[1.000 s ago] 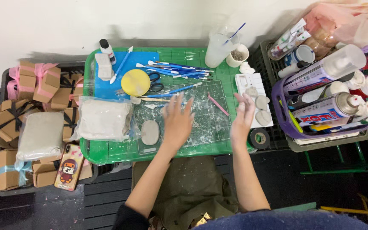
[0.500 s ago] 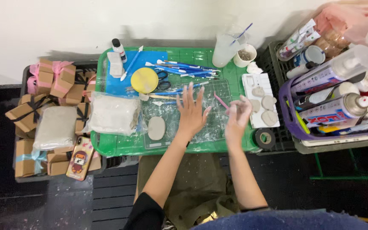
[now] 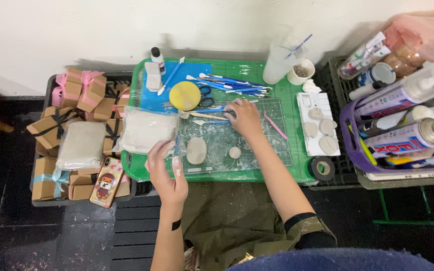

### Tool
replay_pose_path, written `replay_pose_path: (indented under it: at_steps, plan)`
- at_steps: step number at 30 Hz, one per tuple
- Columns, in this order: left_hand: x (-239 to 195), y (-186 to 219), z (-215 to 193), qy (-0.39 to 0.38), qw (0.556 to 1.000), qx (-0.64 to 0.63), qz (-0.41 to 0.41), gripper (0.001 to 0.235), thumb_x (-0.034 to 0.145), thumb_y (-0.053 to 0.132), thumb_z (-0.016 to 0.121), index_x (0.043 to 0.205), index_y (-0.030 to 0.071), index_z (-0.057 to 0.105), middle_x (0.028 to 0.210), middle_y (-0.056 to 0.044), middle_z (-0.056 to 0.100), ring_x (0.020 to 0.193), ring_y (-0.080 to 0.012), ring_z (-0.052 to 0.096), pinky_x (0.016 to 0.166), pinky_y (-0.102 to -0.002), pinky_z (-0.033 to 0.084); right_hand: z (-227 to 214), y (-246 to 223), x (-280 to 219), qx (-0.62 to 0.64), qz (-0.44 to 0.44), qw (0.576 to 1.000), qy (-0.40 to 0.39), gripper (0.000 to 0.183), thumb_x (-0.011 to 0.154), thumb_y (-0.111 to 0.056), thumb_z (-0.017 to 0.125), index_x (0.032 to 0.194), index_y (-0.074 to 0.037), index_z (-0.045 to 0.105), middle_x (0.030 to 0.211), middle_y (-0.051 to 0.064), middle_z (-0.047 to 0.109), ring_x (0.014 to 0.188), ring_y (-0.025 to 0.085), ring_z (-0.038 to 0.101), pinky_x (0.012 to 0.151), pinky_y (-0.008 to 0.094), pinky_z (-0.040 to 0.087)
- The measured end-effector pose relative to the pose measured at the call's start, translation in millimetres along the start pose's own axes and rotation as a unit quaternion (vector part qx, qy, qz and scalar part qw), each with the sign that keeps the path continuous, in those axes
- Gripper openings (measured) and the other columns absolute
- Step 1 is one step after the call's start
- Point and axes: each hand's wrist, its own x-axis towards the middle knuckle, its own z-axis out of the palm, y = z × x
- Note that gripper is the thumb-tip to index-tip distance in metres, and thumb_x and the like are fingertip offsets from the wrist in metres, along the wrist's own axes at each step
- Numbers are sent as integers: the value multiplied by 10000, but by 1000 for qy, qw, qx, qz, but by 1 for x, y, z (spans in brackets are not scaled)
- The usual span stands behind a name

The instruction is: The person rolls and shapes pieces of clay by hand on a green cutting mat, using fingers to smooth the surface and a small wooden tool to define a seam.

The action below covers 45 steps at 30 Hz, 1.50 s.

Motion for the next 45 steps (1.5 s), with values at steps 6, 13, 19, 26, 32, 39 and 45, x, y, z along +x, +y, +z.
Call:
replay_pose_path:
  at_steps: [6, 13, 19, 26, 32, 39, 45]
  plan:
    - [2, -19, -8, 3, 1000, 25, -10, 298, 1055, 181, 555, 1309, 35, 612, 1371, -148, 610, 1291, -331, 565, 1132, -440, 342, 16, -12, 14, -4, -9, 999, -35, 149, 787, -313, 821, 858, -190, 777, 990, 32, 677, 992, 283, 633, 835, 463, 504]
    - [0, -29, -10, -60, 997, 54, -8, 271, 1009, 140, 576, 1261, 81, 655, 1309, -78, 666, 1231, -251, 606, 1070, -417, 335, -11, -14, 13, -19, 14, 998, -60, 140, 940, -270, 724, 991, -141, 704, 944, 50, 718, 886, 292, 678, 744, 466, 524]
    - [-38, -39, 42, -170, 977, 100, 83, 499, 1023, 81, 556, 1520, 56, 515, 1593, -130, 500, 1519, -277, 412, 1269, -490, 282, -72, -19, -86, 35, 55, 995, -81, 173, 988, -221, 680, 1144, -150, 654, 981, 68, 766, 869, 303, 724, 733, 455, 553]
    - [-76, -24, 95, -266, 942, 151, 138, 638, 1006, 341, 558, 1525, -2, 414, 1641, -161, 342, 1530, -338, 297, 1191, -607, 204, -55, -12, -151, 28, 22, 999, 21, 303, 892, -74, 694, 1182, -157, 726, 1123, 79, 754, 987, 300, 689, 854, 437, 542]
    - [-82, -40, 100, -260, 930, 184, 182, 636, 1015, 407, 570, 1509, 23, 455, 1598, -127, 423, 1521, -322, 337, 1210, -638, 184, -42, -21, -156, 23, -2, 998, 50, 233, 919, -40, 688, 1132, -124, 729, 1125, 51, 752, 1075, 264, 684, 1003, 448, 460]
    - [-91, -38, 100, -282, 938, 144, 143, 714, 1000, 468, 564, 1524, 1, 432, 1605, -154, 417, 1517, -292, 355, 1210, -595, 190, -34, -54, -172, -80, 16, 996, 42, 483, 957, -102, 601, 1432, -65, 525, 1492, 135, 540, 1407, 341, 478, 1185, 566, 295]
    - [-76, -42, 112, -291, 939, 133, 124, 771, 1019, 525, 512, 1564, -4, 382, 1631, -172, 381, 1523, -303, 340, 1244, -596, 153, -35, -46, -156, -96, 28, 995, -20, 611, 930, -107, 559, 1518, -41, 405, 1603, 167, 392, 1494, 384, 351, 1202, 627, 236]
